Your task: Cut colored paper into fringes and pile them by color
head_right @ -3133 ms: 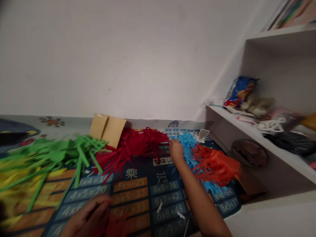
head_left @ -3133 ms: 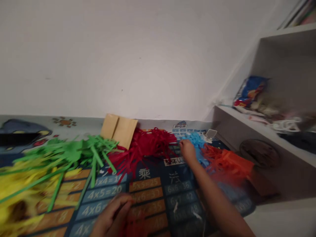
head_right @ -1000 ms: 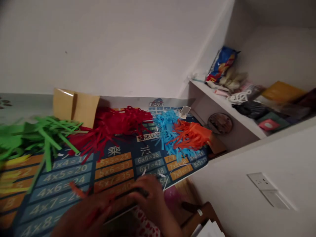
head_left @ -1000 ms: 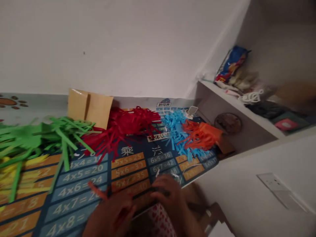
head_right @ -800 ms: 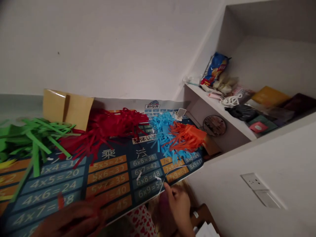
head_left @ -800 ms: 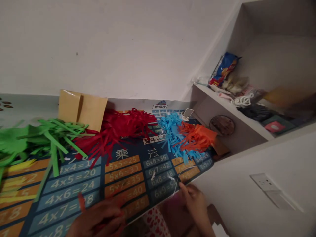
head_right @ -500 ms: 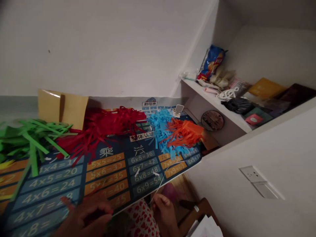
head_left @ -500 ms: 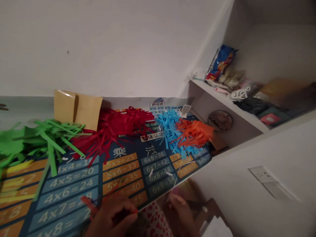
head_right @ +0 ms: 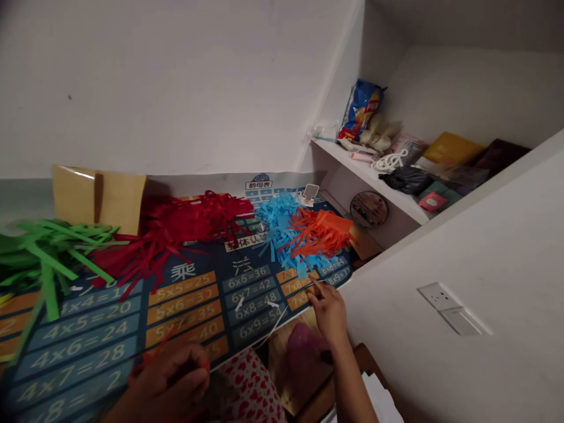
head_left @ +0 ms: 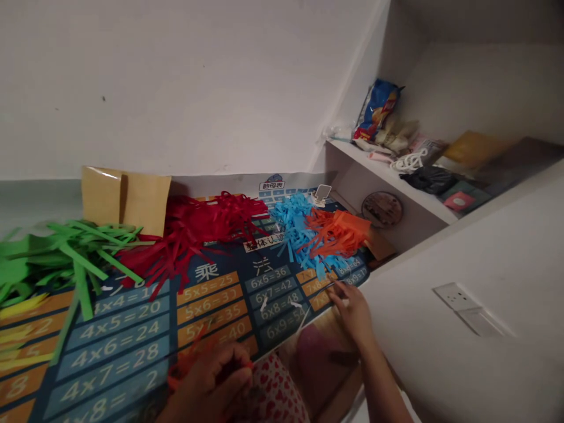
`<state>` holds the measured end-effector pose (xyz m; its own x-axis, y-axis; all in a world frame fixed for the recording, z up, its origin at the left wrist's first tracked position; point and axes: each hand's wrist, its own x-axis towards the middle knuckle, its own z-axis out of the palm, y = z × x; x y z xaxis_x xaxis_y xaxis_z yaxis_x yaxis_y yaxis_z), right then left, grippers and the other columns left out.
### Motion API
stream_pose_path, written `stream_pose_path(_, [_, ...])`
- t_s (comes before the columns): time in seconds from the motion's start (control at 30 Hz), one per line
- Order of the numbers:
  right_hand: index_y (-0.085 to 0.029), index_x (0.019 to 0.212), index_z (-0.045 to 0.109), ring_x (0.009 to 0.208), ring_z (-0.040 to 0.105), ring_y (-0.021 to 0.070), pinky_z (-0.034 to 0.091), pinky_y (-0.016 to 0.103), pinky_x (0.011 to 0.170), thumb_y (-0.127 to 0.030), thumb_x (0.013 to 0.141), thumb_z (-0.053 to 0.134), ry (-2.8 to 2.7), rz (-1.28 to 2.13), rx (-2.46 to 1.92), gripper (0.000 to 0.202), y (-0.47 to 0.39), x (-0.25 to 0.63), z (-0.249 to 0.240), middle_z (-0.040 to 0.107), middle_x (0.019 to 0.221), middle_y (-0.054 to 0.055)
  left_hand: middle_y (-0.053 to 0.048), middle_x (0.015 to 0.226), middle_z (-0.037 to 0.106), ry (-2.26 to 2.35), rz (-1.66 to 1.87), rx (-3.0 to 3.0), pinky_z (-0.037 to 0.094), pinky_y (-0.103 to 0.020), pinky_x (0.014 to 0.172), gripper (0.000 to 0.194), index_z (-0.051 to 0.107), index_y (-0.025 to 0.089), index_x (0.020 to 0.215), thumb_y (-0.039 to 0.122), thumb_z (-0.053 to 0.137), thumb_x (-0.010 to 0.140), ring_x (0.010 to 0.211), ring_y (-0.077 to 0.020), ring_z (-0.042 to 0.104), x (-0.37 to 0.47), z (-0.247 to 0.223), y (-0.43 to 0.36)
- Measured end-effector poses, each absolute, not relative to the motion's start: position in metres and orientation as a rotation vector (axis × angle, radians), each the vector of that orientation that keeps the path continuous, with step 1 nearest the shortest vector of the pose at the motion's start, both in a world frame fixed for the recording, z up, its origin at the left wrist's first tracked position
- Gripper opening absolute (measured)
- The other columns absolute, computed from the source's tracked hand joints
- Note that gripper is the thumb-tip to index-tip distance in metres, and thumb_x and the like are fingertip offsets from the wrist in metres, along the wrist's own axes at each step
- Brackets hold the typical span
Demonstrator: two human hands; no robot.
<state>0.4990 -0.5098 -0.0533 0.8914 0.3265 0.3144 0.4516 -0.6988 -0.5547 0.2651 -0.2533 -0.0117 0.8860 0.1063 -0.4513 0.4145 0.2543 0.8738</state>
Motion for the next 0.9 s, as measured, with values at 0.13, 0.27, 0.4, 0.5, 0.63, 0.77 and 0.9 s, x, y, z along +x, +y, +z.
stream_pose_path(0.13, [-0.02, 0.067, 0.065, 0.076, 0.056, 0.0222, 0.041, 0.032, 0.073, -0.026, 0.08, 0.057, -0.753, -0.097, -2.44, 0.017, -0.496, 0.517, -0.038, 0.062, 0.075, 0.006, 0.004, 0.061, 0.053, 0.412, -0.234, 1.401, 0.039, -0.021, 0.053, 0.023, 0.057, 0.02, 0.07, 0.042, 0.064, 0.072, 0.056, -0.0128, 0.048, 0.269, -0.006, -0.251])
stream_pose_path(0.27, [-0.02, 0.075, 0.065, 0.08, 0.057, 0.0187, 0.04, 0.028, 0.073, -0.016, 0.081, 0.056, -0.983, 0.214, -2.33, 0.012, -0.443, 0.454, -0.014, 0.065, 0.082, 0.004, -0.003, 0.08, 0.065, 0.302, -0.062, 1.626, 0.047, -0.028, 0.075, 0.015, 0.063, 0.021, 0.067, 0.034, 0.061, 0.075, 0.083, -0.0207, 0.059, 0.278, 0.001, -0.245])
stream_pose_path(0.4, [-0.02, 0.072, 0.067, 0.061, 0.055, 0.0137, 0.038, 0.022, 0.058, -0.017, 0.074, 0.065, -0.926, 0.66, -1.972, 0.004, -0.408, 0.402, -0.007, 0.063, 0.066, -0.001, 0.0, 0.072, 0.062, 0.305, -0.108, 1.585, 0.046, -0.026, 0.069, 0.006, 0.062, 0.02, 0.07, 0.027, 0.061, 0.072, 0.071, -0.0168, 0.058, 0.283, -0.003, -0.248])
stream_pose_path(0.5, [-0.018, 0.067, 0.065, 0.042, 0.044, 0.0088, 0.031, 0.018, 0.042, -0.032, 0.072, 0.074, -0.522, 0.887, -1.41, 0.017, -0.404, 0.405, -0.009, 0.054, 0.05, -0.005, 0.007, 0.053, 0.049, 0.452, -0.211, 1.361, 0.029, -0.018, 0.043, 0.017, 0.054, 0.019, 0.069, 0.035, 0.06, 0.071, 0.043, -0.0082, 0.037, 0.278, -0.008, -0.246])
stream_pose_path(0.63, [-0.019, 0.071, 0.065, 0.043, 0.047, 0.0066, 0.038, 0.015, 0.043, -0.04, 0.066, 0.084, -0.121, 0.781, -0.883, 0.029, -0.402, 0.43, -0.005, 0.057, 0.052, -0.005, 0.006, 0.054, 0.05, 0.556, -0.143, 1.238, 0.023, -0.017, 0.043, 0.028, 0.051, 0.017, 0.065, 0.041, 0.066, 0.064, 0.042, -0.0058, 0.035, 0.271, -0.007, -0.236])
stream_pose_path(0.77, [-0.023, 0.093, 0.068, 0.068, 0.062, 0.0095, 0.051, 0.018, 0.06, -0.028, 0.063, 0.088, -0.033, 0.555, -0.788, 0.036, -0.389, 0.45, 0.003, 0.069, 0.087, -0.001, 0.006, 0.055, 0.052, 0.589, -0.106, 1.255, 0.027, -0.018, 0.045, 0.035, 0.052, 0.017, 0.065, 0.048, 0.067, 0.064, 0.043, -0.0063, 0.039, 0.268, -0.005, -0.228])
stream_pose_path(0.9, [-0.021, 0.076, 0.065, 0.056, 0.055, 0.0091, 0.049, 0.021, 0.055, -0.035, 0.061, 0.089, -0.05, 0.406, -0.857, 0.031, -0.377, 0.47, 0.006, 0.06, 0.066, -0.005, 0.006, 0.056, 0.053, 0.568, -0.091, 1.338, 0.028, -0.018, 0.045, 0.035, 0.055, 0.017, 0.069, 0.05, 0.066, 0.071, 0.043, -0.0065, 0.041, 0.265, -0.015, -0.224])
